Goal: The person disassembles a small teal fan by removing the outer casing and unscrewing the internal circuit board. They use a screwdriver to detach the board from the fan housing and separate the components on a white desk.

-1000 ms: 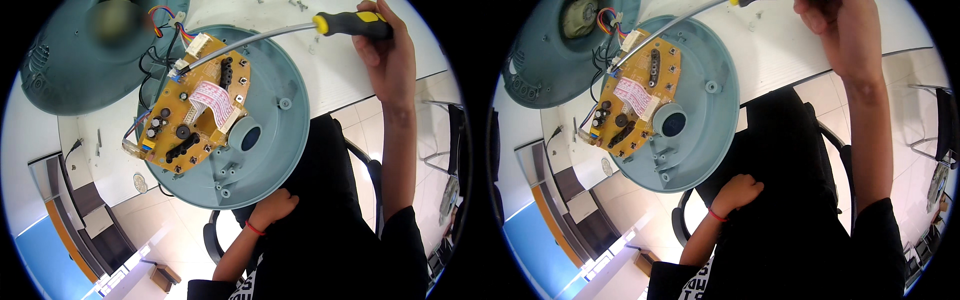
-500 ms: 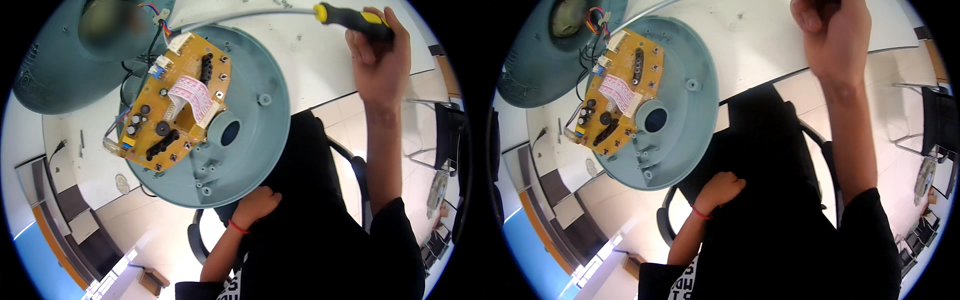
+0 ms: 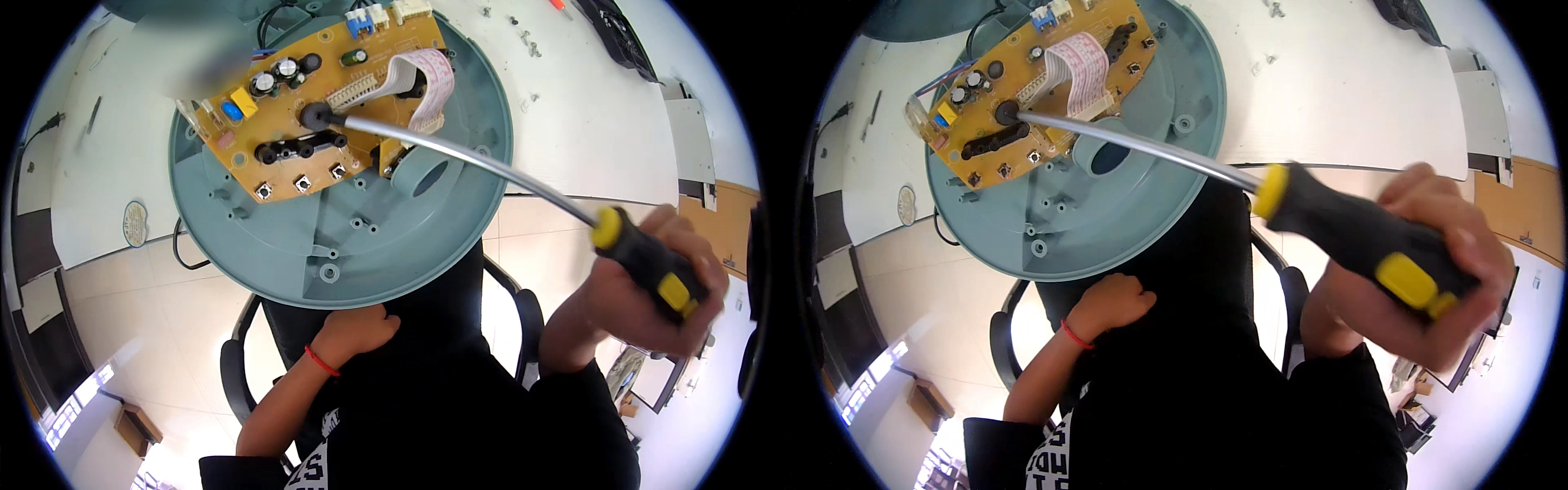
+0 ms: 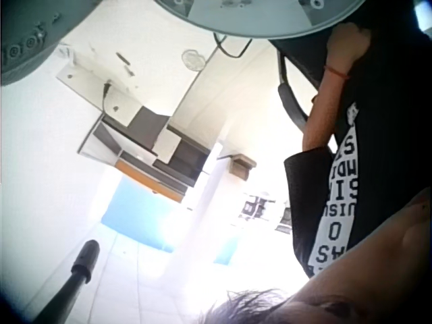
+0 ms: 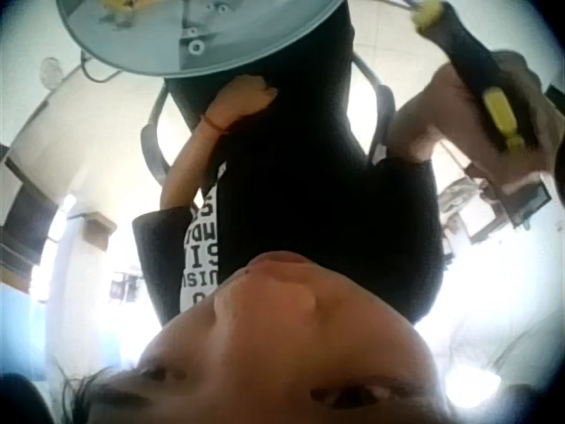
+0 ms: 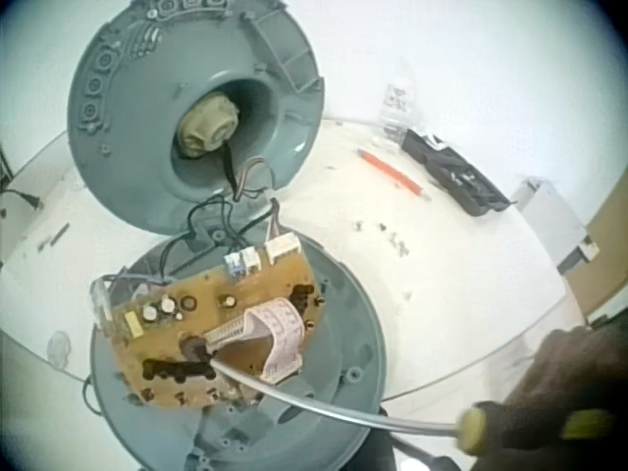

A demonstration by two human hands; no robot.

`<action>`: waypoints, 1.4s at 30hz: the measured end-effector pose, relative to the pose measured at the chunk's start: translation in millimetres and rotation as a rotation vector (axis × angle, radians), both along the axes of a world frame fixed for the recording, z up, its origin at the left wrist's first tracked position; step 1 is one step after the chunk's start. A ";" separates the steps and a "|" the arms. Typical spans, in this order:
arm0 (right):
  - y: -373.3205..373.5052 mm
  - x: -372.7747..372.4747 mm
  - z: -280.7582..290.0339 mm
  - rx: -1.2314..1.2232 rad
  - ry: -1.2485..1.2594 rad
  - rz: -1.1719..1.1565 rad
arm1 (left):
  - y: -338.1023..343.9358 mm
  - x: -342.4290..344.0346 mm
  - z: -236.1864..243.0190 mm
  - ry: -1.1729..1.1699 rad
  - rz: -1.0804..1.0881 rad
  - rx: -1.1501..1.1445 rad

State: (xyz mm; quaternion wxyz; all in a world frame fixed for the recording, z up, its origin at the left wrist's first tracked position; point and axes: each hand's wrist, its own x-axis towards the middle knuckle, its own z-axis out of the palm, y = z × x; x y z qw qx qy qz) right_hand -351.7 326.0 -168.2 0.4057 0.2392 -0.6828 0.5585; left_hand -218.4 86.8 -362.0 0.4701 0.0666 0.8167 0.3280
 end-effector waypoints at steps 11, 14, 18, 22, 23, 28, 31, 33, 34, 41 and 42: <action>22.6 -50.4 -29.9 -0.343 -0.071 -0.155 | 3.7 3.5 36.2 0.183 -0.111 -0.096; 28.0 -66.9 -43.2 -0.236 -0.116 -0.211 | -4.8 9.0 87.7 0.395 -0.275 -0.034; 28.2 -71.7 -49.5 0.040 -0.356 -0.409 | -25.7 6.6 159.9 0.577 -0.125 0.562; 30.3 -80.9 -55.1 0.196 -0.457 -0.461 | -60.4 -4.8 214.6 1.149 0.110 0.479; 30.1 -82.8 -55.9 0.229 -0.456 -0.462 | -69.3 -5.5 221.5 1.361 0.234 0.311; 29.6 -78.8 -52.4 0.450 -0.433 -0.508 | -70.0 -84.4 226.7 1.679 0.312 -0.076; 28.7 -80.5 -54.0 0.411 -0.436 -0.504 | -62.8 -103.6 227.9 1.575 0.302 -0.065; 28.7 -80.7 -53.0 0.418 -0.454 -0.491 | -63.0 -110.4 222.8 1.553 0.290 -0.037; 29.1 -81.5 -52.7 0.421 -0.464 -0.484 | -63.6 -112.6 217.6 1.558 0.295 -0.022; 31.4 -80.9 -55.5 0.371 -0.478 -0.454 | -71.8 -108.5 208.0 1.546 0.275 -0.177; 31.0 -81.4 -56.1 0.407 -0.429 -0.479 | -73.0 -108.9 206.8 1.531 0.274 -0.173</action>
